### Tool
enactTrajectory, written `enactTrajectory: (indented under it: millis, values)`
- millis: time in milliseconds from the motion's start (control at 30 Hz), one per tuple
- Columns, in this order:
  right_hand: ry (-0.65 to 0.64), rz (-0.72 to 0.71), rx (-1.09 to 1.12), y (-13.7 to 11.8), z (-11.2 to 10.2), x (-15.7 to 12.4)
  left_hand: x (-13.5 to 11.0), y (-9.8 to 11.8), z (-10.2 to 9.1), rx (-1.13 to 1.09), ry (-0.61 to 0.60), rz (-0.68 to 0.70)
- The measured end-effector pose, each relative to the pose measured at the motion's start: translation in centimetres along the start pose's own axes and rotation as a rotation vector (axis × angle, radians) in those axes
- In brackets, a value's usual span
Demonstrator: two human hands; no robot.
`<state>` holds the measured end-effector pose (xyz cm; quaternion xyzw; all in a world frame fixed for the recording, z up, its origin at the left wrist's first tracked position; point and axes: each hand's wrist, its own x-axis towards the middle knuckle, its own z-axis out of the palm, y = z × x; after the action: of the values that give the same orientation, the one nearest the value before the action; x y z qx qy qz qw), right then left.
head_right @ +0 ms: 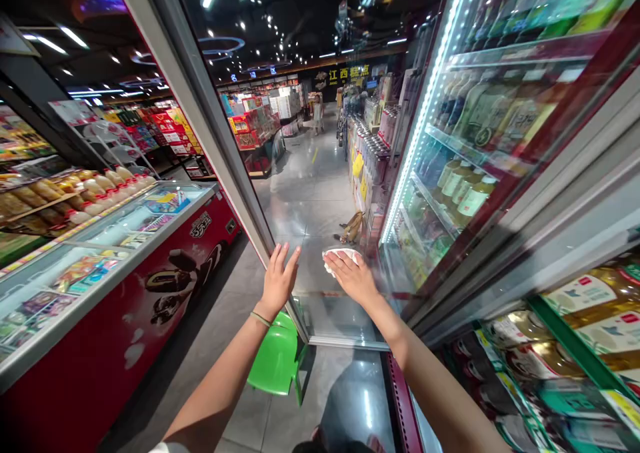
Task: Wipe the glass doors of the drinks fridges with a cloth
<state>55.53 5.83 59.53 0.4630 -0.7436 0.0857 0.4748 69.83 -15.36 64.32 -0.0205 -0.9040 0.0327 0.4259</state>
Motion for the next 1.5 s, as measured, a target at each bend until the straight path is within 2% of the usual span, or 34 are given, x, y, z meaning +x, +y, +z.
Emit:
enactTrajectory:
  millis: [167,300,400,467,533,633,667,800,833,933,967,1033,1100,1133,1200,1267,1367,1400,1433,1500]
  values:
    - [-0.007,0.238,0.045,-1.0,1.8,-0.1,-0.6,-1.2,0.8,-0.028,-0.050,0.009]
    - [-0.084,0.152,0.074,-2.6,3.0,-1.9,-1.9,-1.9,1.4,-0.076,-0.094,-0.011]
    - [-0.093,0.231,0.039,-3.9,3.3,-1.0,-2.4,-1.9,1.7,-0.117,-0.112,-0.024]
    - [-0.053,0.258,-0.012,-4.3,3.6,-0.1,-2.5,-1.6,2.0,-0.133,-0.102,-0.038]
    - [-0.044,0.146,-0.042,-3.7,3.6,-0.3,-2.6,-1.1,2.4,-0.141,-0.076,-0.055]
    - [-0.069,0.001,-0.058,-1.5,3.1,-3.1,-2.7,0.0,3.2,-0.135,-0.047,-0.074]
    - [-0.072,0.021,-0.065,-0.8,3.0,-4.3,-2.7,0.5,3.6,-0.132,-0.046,-0.074]
    - [-0.032,0.258,-0.097,0.9,3.2,-7.5,-2.8,3.2,5.8,-0.121,0.029,-0.104]
    - [-0.020,0.247,-0.100,1.1,3.5,-8.1,-3.1,4.0,6.6,-0.116,0.046,-0.115]
    - [0.014,0.059,-0.102,1.8,4.7,-10.3,-4.5,6.4,9.5,-0.104,0.034,-0.098]
    - [0.025,0.039,-0.106,2.1,5.0,-11.3,-5.1,7.0,10.7,-0.101,0.030,-0.082]
    - [0.051,0.142,-0.140,2.6,5.8,-13.3,-6.3,7.9,12.9,-0.092,0.057,-0.060]
    - [0.040,0.271,-0.176,3.0,6.5,-14.7,-7.1,8.1,14.8,-0.077,0.122,-0.061]
    - [0.020,0.284,-0.182,3.2,6.7,-15.2,-7.4,8.0,15.6,-0.069,0.150,-0.058]
    - [-0.006,0.219,-0.162,4.1,7.0,-16.1,-7.7,7.4,16.5,-0.052,0.188,-0.027]
    - [0.041,0.221,-0.148,5.4,6.9,-17.1,-7.8,6.7,17.0,-0.033,0.204,0.020]
    - [0.195,0.525,-0.189,6.7,7.1,-19.3,-7.9,6.5,17.2,-0.033,0.245,0.030]
    - [0.223,0.583,-0.192,6.8,7.3,-20.0,-7.9,6.6,17.2,-0.046,0.262,0.023]
    - [0.223,0.570,-0.180,6.7,7.7,-20.6,-8.0,6.8,17.3,-0.061,0.276,0.018]
    - [0.164,0.395,-0.139,6.4,8.3,-21.3,-8.2,7.0,17.4,-0.082,0.295,0.012]
